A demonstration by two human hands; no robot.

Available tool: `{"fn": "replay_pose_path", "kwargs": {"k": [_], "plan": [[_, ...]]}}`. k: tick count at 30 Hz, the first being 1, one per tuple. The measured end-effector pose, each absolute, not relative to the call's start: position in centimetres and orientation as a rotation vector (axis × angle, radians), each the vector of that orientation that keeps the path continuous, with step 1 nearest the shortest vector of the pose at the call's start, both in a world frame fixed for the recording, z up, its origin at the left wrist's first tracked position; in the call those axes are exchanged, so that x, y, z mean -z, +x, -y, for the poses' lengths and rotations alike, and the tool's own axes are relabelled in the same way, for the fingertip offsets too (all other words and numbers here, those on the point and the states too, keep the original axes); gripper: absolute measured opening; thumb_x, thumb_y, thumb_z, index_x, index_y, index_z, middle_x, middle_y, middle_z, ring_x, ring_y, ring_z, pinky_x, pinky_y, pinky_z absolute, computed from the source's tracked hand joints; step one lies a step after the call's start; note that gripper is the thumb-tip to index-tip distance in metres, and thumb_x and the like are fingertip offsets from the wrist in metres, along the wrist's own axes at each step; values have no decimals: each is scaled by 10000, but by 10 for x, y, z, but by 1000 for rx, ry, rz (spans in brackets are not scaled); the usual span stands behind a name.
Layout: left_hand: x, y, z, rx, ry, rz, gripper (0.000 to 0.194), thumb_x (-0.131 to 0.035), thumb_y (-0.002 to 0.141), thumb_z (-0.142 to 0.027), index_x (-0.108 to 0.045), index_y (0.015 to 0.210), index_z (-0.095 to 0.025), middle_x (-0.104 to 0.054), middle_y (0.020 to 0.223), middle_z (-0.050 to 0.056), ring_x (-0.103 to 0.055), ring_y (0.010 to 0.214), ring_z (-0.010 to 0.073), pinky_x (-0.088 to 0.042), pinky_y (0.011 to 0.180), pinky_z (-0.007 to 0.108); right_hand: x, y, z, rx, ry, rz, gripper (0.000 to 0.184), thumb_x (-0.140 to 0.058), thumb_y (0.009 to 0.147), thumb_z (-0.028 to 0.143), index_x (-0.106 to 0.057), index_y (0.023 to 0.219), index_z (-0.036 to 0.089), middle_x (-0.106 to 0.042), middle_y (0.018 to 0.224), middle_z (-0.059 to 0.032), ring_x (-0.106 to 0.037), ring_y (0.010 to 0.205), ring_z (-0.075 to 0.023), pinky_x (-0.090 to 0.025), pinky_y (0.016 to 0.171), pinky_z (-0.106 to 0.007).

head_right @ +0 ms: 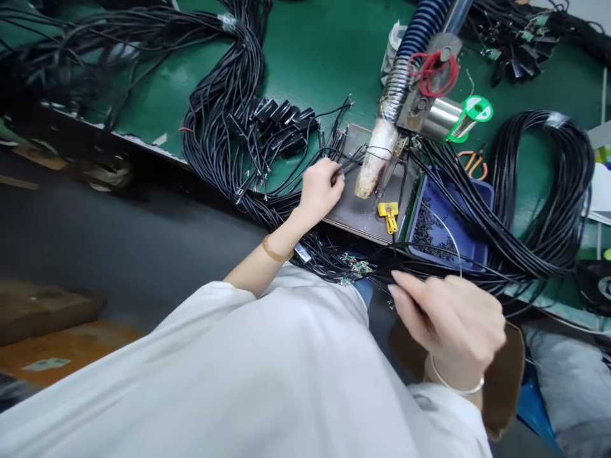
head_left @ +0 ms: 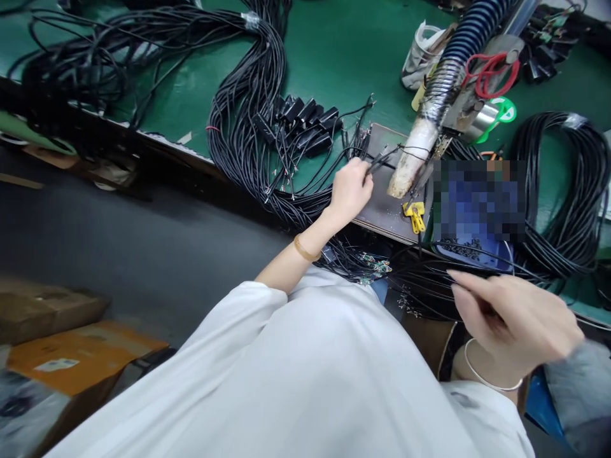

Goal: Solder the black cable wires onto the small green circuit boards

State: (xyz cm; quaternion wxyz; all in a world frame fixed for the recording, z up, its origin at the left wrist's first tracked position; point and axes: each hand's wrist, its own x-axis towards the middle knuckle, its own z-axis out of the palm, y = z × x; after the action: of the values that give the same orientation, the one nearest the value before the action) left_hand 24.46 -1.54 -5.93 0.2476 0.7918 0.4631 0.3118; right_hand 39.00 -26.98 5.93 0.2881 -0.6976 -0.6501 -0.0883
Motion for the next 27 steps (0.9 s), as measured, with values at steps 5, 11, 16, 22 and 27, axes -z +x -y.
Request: {"fn": "replay_pose_path", "kwargs": {"k": [5,11,16,22,27], "plan": [[42,220,31,-1233,1556,-1085,216,-493,984,-312,-643,1069,-181,-636,829,35,-575,666,104,-457,634,232,-49,455,229,629,-2221,2027,245,-593,960,400,-724,914,198,-738,783,-34,-537,564,-85,-240,521,-293],[17,199,91,-760,1765,-642,266,-650,885,-367,-767,955,-138,-697,723,23,-507,571,80,-394,579,223,-5,533,151,280,-2543,1788,399,-581,911,422,-772,951,75,-747,920,-146,-539,628,-69,-183,620,-342],[44,210,115,-468,1706,-516,228,-575,891,-255,-723,789,-114,-683,700,27,-517,611,74,-375,616,215,6,534,118,272,-2500,1798,543,-461,905,453,-740,874,-11,-743,922,-168,-602,688,-68,-191,629,-365],[71,220,111,-496,1010,-607,375,-711,817,-444,-706,976,-104,-403,517,-87,-307,448,32,-191,461,203,-16,545,131,446,-2594,1626,502,-475,942,458,-772,969,54,-757,908,-183,-706,832,-167,-208,622,-368],[71,221,98,-407,822,-630,365,-779,748,-441,-699,886,-113,-291,408,-132,-175,365,10,-82,419,201,-45,589,158,370,-2467,1458,536,-623,841,553,-797,938,55,-720,662,-111,-575,571,-61,-267,582,-333]]}}
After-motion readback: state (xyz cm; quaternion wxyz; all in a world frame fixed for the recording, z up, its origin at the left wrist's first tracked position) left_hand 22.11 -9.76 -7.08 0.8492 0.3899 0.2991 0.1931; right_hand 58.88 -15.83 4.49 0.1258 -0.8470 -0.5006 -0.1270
